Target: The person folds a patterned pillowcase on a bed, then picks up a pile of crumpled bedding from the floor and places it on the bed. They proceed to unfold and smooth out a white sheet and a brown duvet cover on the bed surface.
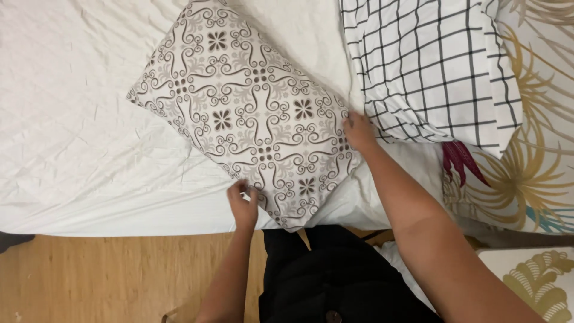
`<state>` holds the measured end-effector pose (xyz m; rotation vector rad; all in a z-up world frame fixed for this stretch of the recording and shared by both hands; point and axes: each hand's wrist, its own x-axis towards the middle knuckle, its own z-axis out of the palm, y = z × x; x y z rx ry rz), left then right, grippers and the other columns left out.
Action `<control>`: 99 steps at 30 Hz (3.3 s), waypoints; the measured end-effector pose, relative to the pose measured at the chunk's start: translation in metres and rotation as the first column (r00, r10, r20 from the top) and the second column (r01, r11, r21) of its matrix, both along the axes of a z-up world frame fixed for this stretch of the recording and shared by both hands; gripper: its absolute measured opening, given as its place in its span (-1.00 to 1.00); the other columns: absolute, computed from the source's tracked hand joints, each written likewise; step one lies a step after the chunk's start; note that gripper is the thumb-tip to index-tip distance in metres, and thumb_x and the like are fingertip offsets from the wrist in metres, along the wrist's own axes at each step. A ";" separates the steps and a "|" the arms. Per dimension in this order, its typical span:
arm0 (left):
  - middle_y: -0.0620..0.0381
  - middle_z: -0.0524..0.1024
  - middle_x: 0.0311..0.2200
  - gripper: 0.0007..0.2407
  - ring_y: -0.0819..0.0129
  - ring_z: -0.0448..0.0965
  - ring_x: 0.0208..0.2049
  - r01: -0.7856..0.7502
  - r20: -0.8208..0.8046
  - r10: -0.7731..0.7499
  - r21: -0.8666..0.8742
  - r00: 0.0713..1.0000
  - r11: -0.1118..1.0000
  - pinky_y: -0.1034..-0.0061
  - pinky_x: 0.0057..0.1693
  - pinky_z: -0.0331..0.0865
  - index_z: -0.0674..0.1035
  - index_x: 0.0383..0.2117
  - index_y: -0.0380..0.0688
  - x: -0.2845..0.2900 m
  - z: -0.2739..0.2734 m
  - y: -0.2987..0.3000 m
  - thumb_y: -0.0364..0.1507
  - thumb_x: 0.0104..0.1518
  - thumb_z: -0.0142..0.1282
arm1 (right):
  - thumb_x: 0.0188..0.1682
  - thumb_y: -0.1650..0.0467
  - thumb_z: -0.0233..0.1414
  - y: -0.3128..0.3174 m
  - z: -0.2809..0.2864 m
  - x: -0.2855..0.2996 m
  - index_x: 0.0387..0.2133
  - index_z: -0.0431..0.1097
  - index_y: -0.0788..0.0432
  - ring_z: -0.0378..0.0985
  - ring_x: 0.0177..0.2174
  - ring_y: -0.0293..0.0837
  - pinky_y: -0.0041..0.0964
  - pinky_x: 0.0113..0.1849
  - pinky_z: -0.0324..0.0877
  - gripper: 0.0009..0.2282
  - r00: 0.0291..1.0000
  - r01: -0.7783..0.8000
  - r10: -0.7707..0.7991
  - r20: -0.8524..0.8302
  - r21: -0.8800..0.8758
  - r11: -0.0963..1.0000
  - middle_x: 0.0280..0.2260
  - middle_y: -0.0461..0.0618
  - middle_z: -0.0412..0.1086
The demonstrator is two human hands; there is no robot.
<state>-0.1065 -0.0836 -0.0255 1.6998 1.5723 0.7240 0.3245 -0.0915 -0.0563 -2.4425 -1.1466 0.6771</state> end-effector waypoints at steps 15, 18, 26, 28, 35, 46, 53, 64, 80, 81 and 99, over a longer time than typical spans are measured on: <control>0.21 0.51 -0.23 -0.42 0.52 0.39 -0.44 -0.180 0.403 0.573 -0.685 0.714 0.706 0.58 -0.39 0.29 0.28 0.20 -0.22 0.031 -0.018 0.057 -0.11 0.15 0.13 | 0.13 0.02 -0.29 0.062 0.027 0.000 0.27 0.18 0.14 0.31 0.17 0.17 -0.05 0.15 0.19 -0.41 0.936 0.068 -0.093 -0.338 -0.087 0.994 0.20 0.22 0.28; 0.06 0.49 -0.11 -0.38 0.42 0.42 -0.28 -0.163 0.473 0.536 -0.625 0.699 0.764 0.52 -0.22 0.38 0.31 0.26 -0.32 0.021 -0.053 0.054 -0.11 0.21 0.18 | 0.11 -0.03 -0.31 0.081 0.014 -0.001 0.32 0.13 0.09 0.28 0.22 0.12 -0.11 0.20 0.16 -0.37 0.926 0.048 -0.058 -0.373 -0.034 0.998 0.24 0.17 0.26; 0.01 0.35 0.21 -0.37 0.21 0.42 0.17 -0.173 0.512 0.635 -0.684 0.579 0.709 0.31 0.20 0.38 0.17 0.31 -0.20 0.036 -0.019 0.069 -0.10 0.20 0.04 | -0.04 -0.13 -0.09 0.114 0.058 -0.018 0.39 -0.08 0.14 0.24 0.23 0.07 -0.13 0.18 0.14 -0.15 0.826 0.011 -0.083 -0.558 -0.132 0.991 0.28 0.25 0.14; -0.01 0.40 0.19 -0.40 0.20 0.45 0.14 -0.160 0.549 0.608 -0.653 0.574 0.740 0.29 0.18 0.41 0.25 0.30 -0.26 0.033 -0.023 0.071 -0.09 0.24 0.00 | -0.07 -0.11 0.03 0.114 0.078 -0.027 0.36 -0.08 0.23 0.30 0.18 0.04 -0.14 0.15 0.21 -0.11 0.801 0.004 -0.070 -0.595 -0.111 0.994 0.26 0.26 0.14; -0.03 0.44 0.19 -0.48 0.09 0.51 0.13 0.232 0.692 0.627 -0.716 0.358 0.659 0.19 0.20 0.42 0.36 0.28 -0.16 0.003 -0.019 0.086 -0.09 0.31 -0.14 | -0.13 0.19 0.20 0.079 0.153 -0.064 0.14 0.34 0.24 0.60 -0.13 -0.14 -0.24 -0.09 0.50 -0.42 0.402 0.063 -0.126 -0.907 -0.110 0.992 -0.03 0.07 0.53; -0.06 0.36 0.26 -0.45 0.02 0.41 0.21 0.610 0.798 0.573 -0.552 0.188 0.568 0.11 0.25 0.36 0.30 0.32 -0.16 -0.007 0.014 0.054 -0.05 0.32 -0.27 | -0.13 0.33 0.25 -0.035 0.245 -0.124 0.10 0.34 0.37 0.63 -0.17 -0.12 -0.27 -0.13 0.54 -0.46 0.366 0.350 -0.089 -0.926 0.048 0.936 -0.06 0.15 0.53; -0.04 0.40 0.25 -0.49 0.06 0.45 0.19 0.681 0.838 0.495 -0.502 0.231 0.532 0.20 0.26 0.37 0.30 0.32 -0.20 0.028 0.012 0.020 -0.12 0.36 -0.21 | -0.15 0.39 0.25 -0.129 0.286 -0.133 0.09 0.35 0.32 0.61 -0.15 -0.14 -0.26 -0.10 0.50 -0.49 0.448 0.509 -0.103 -0.888 0.158 0.846 -0.08 0.07 0.55; -0.03 0.48 0.15 -0.51 0.12 0.52 0.07 0.744 0.758 0.545 -0.584 0.357 0.325 0.26 0.17 0.43 0.38 0.27 -0.26 0.174 -0.022 -0.079 -0.16 0.34 -0.08 | -0.15 0.41 0.24 -0.302 0.287 -0.044 0.08 0.40 0.25 0.57 -0.20 -0.19 -0.21 -0.13 0.46 -0.53 0.553 0.649 -0.215 -0.805 0.255 0.717 -0.09 -0.01 0.52; -0.18 0.34 0.23 -0.11 0.08 0.49 0.14 0.469 0.510 -0.203 -0.472 0.836 0.746 0.33 0.16 0.44 -0.03 0.41 -0.30 0.241 0.007 -0.168 -0.24 -0.01 0.29 | -0.03 0.23 0.20 -0.378 0.109 0.031 0.30 0.16 0.20 0.23 0.18 0.32 0.06 0.19 0.16 -0.36 0.923 0.364 -0.385 0.001 0.324 0.873 0.18 0.40 0.24; -0.20 0.36 0.22 -0.13 0.05 0.52 0.13 0.414 0.466 -0.159 -0.517 0.870 0.749 0.31 0.16 0.44 0.02 0.41 -0.30 0.237 0.013 -0.167 -0.22 -0.01 0.27 | 0.01 0.20 0.19 -0.374 0.105 0.033 0.32 0.12 0.24 0.20 0.19 0.33 0.06 0.20 0.14 -0.34 0.929 0.335 -0.370 0.022 0.379 0.863 0.20 0.43 0.20; -0.04 0.62 -0.18 -0.55 0.23 0.57 -0.23 0.229 0.622 0.363 -0.669 0.694 0.707 0.39 -0.07 0.46 0.56 -0.03 -0.46 0.256 -0.009 -0.131 -0.36 0.02 0.41 | 0.23 0.29 -0.04 -0.285 0.173 0.020 -0.12 0.44 0.35 0.50 -0.33 -0.10 -0.24 -0.18 0.41 -0.71 0.903 0.403 -0.384 -0.194 0.692 0.599 -0.33 0.16 0.53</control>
